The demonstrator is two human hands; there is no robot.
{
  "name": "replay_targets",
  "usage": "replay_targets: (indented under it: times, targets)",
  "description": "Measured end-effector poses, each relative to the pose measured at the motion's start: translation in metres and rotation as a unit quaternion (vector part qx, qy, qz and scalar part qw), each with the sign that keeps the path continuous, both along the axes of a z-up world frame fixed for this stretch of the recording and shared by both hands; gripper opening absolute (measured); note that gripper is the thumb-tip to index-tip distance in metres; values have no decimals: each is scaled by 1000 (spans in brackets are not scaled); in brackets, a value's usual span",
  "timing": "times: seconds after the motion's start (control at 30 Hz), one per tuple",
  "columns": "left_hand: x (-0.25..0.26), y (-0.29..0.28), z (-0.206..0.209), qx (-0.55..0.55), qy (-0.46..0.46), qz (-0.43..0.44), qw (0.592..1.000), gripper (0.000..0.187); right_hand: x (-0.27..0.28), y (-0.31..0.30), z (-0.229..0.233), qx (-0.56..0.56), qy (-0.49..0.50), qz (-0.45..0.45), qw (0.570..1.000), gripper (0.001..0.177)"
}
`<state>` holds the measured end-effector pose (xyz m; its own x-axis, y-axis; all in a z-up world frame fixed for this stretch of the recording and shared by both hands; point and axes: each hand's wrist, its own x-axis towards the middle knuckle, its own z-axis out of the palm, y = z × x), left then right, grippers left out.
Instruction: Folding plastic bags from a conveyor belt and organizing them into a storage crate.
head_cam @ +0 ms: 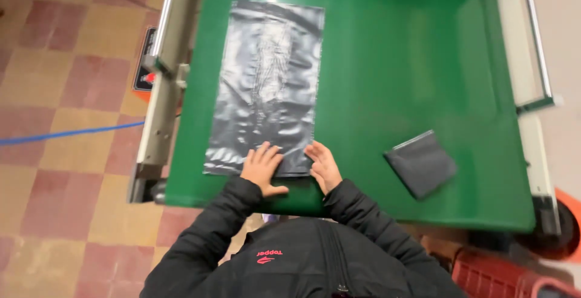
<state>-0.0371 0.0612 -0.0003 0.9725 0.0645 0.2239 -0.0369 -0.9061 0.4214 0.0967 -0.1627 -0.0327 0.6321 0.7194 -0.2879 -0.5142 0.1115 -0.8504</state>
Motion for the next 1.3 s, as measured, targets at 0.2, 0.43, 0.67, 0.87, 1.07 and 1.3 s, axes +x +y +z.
replay_targets:
  times: [0.2, 0.43, 0.67, 0.87, 1.07, 1.3]
  targets:
    - [15, -11, -38, 26, -102, 46, 993, 44, -11, 33, 28, -138, -483, 103, 858, 95]
    - [2, 9, -25, 4, -146, 56, 988, 14, 2, 43, 31, -249, -711, 68, 654, 41]
    - [-39, 105, 25, -85, 115, -51, 988, 13, 26, -16, 76, -270, -534, 214, 772, 25]
    - [81, 183, 67, -374, 95, -145, 911, 27, 141, -7, 106, -287, -462, 195, 816, 18]
    - [259, 222, -10, -381, -48, -21, 923, 27, 284, 53, 62, -301, -466, 72, 829, 25]
    - [326, 239, -82, -253, -41, 111, 960, 30, 361, 99, -8, -276, -496, 0, 823, 35]
